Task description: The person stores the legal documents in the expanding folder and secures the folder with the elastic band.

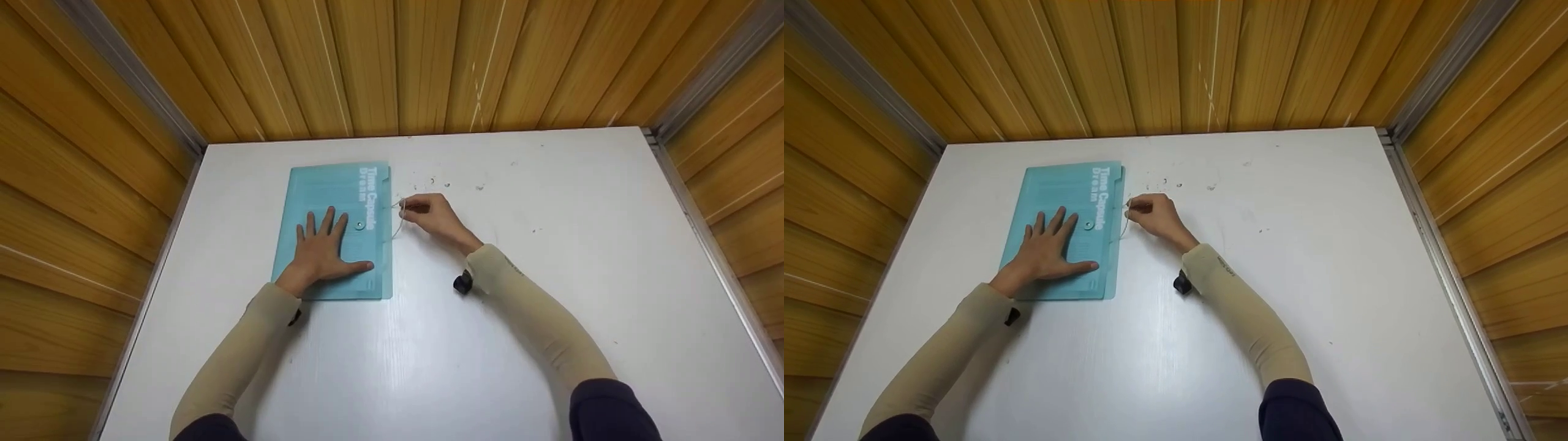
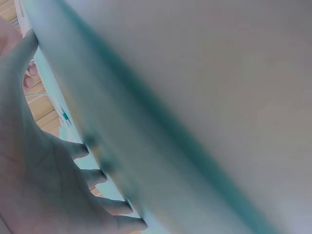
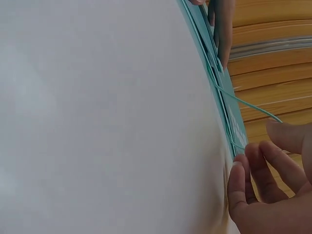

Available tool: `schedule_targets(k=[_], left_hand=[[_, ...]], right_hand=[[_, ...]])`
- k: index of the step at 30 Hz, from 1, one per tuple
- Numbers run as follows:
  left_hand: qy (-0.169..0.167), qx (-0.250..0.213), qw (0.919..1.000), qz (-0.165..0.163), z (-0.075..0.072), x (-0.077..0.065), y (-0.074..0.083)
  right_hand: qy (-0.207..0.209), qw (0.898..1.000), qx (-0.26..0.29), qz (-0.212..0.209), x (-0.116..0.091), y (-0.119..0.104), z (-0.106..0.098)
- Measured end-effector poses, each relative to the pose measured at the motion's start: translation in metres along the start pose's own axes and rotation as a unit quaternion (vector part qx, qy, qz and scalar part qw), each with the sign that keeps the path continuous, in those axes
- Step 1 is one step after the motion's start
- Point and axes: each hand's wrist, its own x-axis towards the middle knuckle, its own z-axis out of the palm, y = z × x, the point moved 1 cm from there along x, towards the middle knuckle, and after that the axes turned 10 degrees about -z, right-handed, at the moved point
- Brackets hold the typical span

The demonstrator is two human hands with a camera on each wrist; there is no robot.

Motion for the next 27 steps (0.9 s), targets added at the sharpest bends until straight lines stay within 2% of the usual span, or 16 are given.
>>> schedule_targets(k=[12, 27], left_hand=[[-0.004, 0.006, 1.0000, 0.001, 0.001, -0.001, 0.001], [-0.002, 0.015, 0.9999, -0.002, -0.003, 0.000, 0.001]], right_hand=[[0.031, 0.999, 0.006, -0.012, 0.005, -0.004, 0.015], [0.008, 0.999, -0.011, -0.053, 0.015, -0.015, 0.031]])
